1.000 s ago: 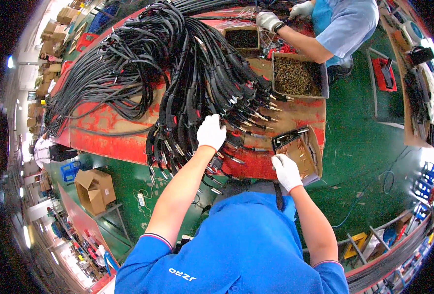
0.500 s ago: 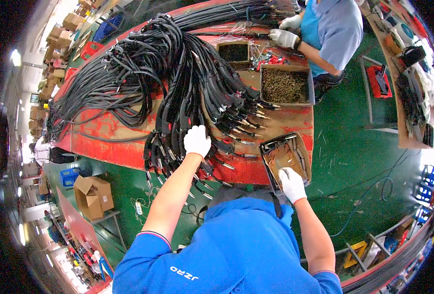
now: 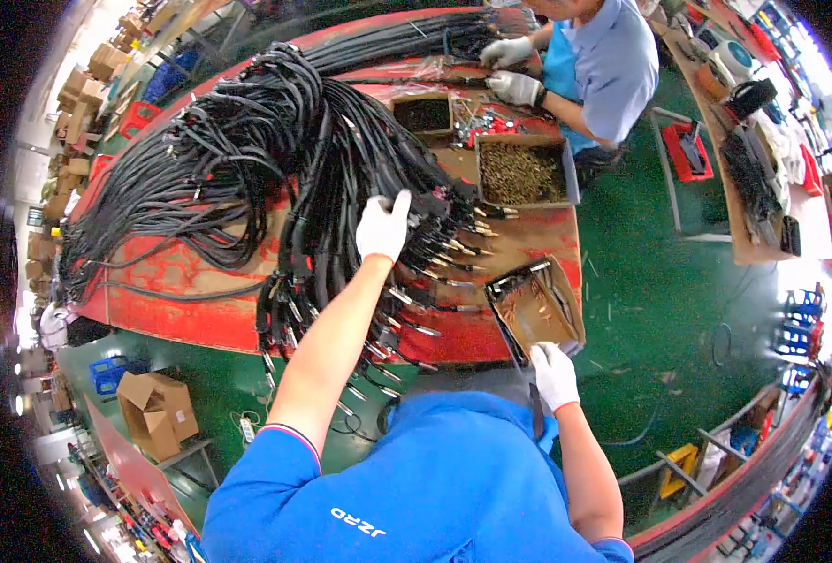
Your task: The person inserts metal terminal pins into plastic connector housings on large wire bundles by hand, working at a factory table.
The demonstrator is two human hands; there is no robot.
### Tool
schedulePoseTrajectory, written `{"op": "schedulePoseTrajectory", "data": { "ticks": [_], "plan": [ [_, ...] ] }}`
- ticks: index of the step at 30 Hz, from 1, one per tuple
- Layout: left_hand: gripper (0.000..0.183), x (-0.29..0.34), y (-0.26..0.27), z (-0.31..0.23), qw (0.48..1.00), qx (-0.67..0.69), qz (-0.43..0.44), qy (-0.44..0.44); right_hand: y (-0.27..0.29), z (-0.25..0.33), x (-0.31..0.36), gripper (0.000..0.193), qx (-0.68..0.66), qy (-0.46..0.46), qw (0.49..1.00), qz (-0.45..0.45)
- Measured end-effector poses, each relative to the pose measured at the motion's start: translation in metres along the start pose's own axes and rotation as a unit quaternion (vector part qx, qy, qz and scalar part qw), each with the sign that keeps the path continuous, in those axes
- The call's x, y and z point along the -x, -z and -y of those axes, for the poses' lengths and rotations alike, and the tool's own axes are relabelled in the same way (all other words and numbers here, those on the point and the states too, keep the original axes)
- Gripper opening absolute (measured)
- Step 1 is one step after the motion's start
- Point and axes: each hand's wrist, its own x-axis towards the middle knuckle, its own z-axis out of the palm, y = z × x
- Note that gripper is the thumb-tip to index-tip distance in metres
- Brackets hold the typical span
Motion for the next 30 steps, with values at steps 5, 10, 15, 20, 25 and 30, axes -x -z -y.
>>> {"op": "schedulePoseTrajectory", "data": {
  "ticks": [5,10,15,20,25,30],
  "plan": [
    [0.079,-0.013,-0.005,-0.035,0.992,-0.069,0.066,0.077,-0.001,0.007,0.014,0.036,0.01,-0.018,1.0,-0.017],
    [0.039,-0.072,-0.027,0.02,0.967,0.096,0.162,0.172,-0.002,0.038,0.015,0.037,0.047,0.017,0.999,-0.017],
    [0.022,-0.06,-0.005,0.046,0.833,0.442,0.246,0.226,0.003,0.014,-0.005,0.034,0.087,0.034,0.994,-0.062],
    [0.013,-0.046,0.029,0.06,0.7,0.629,0.216,0.261,0.003,0.005,-0.032,0.033,0.13,0.036,0.989,-0.063],
    [0.015,-0.026,0.051,0.051,0.645,0.693,0.204,0.251,-0.027,0.002,-0.071,0.034,0.227,0.15,0.961,-0.043],
    [0.017,-0.018,0.053,0.053,0.634,0.712,0.2,0.224,-0.048,0.009,-0.089,0.025,0.306,0.135,0.942,-0.016]
  ]
}}
